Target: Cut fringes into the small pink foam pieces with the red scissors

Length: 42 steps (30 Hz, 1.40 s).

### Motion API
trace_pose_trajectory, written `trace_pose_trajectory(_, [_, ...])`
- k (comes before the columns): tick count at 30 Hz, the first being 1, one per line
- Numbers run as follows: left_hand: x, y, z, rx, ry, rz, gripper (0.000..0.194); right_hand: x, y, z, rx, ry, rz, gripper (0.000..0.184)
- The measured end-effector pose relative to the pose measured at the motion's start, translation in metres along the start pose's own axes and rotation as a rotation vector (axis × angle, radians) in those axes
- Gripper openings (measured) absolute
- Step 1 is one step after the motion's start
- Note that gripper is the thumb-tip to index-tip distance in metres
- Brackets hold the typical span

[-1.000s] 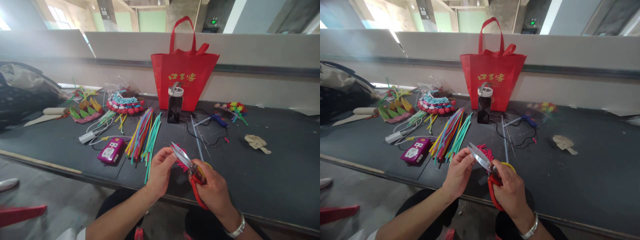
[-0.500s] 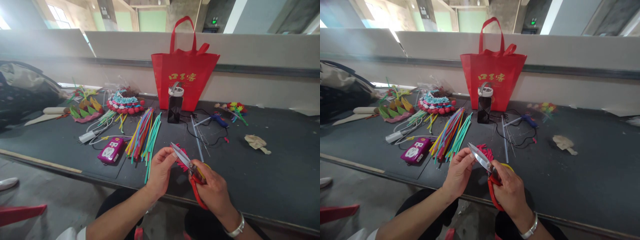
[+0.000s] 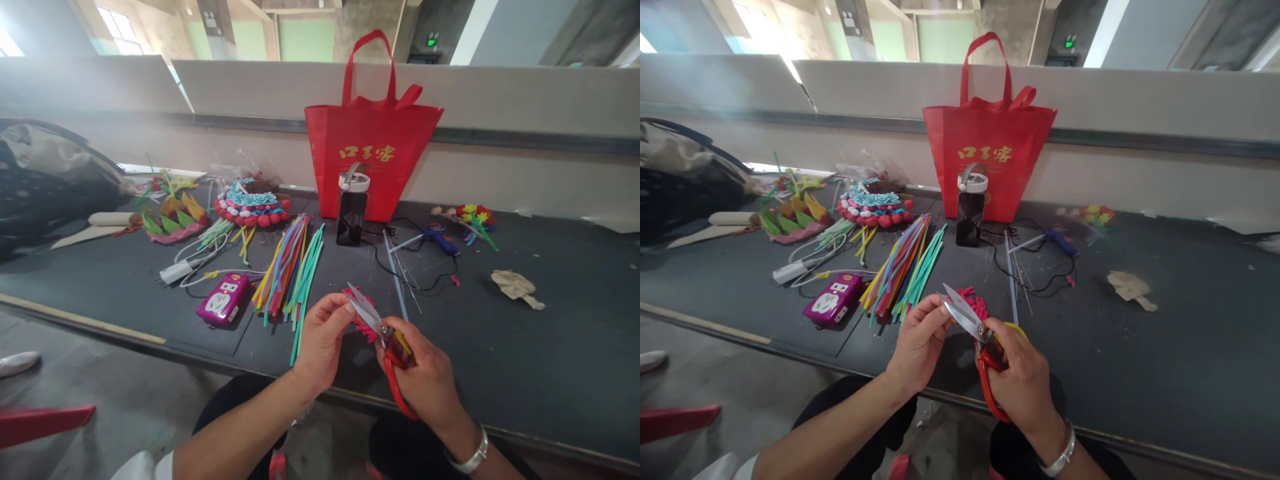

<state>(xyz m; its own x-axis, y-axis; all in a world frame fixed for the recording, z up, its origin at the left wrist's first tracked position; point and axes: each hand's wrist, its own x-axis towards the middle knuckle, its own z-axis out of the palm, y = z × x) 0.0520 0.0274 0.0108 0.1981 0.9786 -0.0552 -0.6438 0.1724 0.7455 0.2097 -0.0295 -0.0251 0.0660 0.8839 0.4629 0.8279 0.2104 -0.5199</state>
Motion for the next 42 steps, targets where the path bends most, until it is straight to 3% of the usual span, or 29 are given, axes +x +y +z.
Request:
trace_pose_trajectory(9, [-0.001, 0.001, 0.001, 0.033, -0.031, -0.002, 0.009, 0.001, -0.003, -0.001, 0.01, -0.003, -0.036, 0.031])
trace_pose_trajectory(14, [0.006, 0.005, -0.003, 0.11, -0.033, -0.015, 0.01, 0.006, 0.004, -0.004, -0.039, 0.1, 0.036, 0.027])
trace_pose_trajectory(18, [0.019, 0.008, -0.013, 0.348, 0.011, 0.01, 0.01, 0.012, 0.017, -0.008, -0.073, 0.145, 0.15, 0.032])
trace_pose_trajectory(22, [0.038, 0.008, -0.026, 0.676, 0.046, 0.134, 0.009, 0.015, 0.027, -0.008, 0.0, 0.17, 0.235, 0.037])
trace_pose_trajectory(25, [0.056, 0.008, -0.032, 1.186, 0.079, 0.334, 0.01, 0.017, 0.029, -0.007, 0.043, 0.153, 0.288, 0.039])
trace_pose_trajectory(27, [0.066, 0.007, -0.036, 1.588, 0.081, 0.358, 0.014, 0.019, 0.029, -0.008, 0.059, 0.14, 0.327, 0.041])
trace_pose_trajectory(28, [0.07, 0.007, -0.037, 1.671, 0.081, 0.353, 0.015, 0.019, 0.028, -0.008, 0.066, 0.135, 0.342, 0.041])
trace_pose_trajectory(35, [0.08, 0.007, -0.046, 1.852, 0.068, 0.361, 0.025, 0.021, 0.025, -0.009, 0.092, 0.146, 0.307, 0.041])
trace_pose_trajectory(42, [0.082, 0.01, -0.05, 1.883, 0.022, 0.404, 0.028, 0.02, 0.027, -0.009, 0.126, 0.148, 0.352, 0.042])
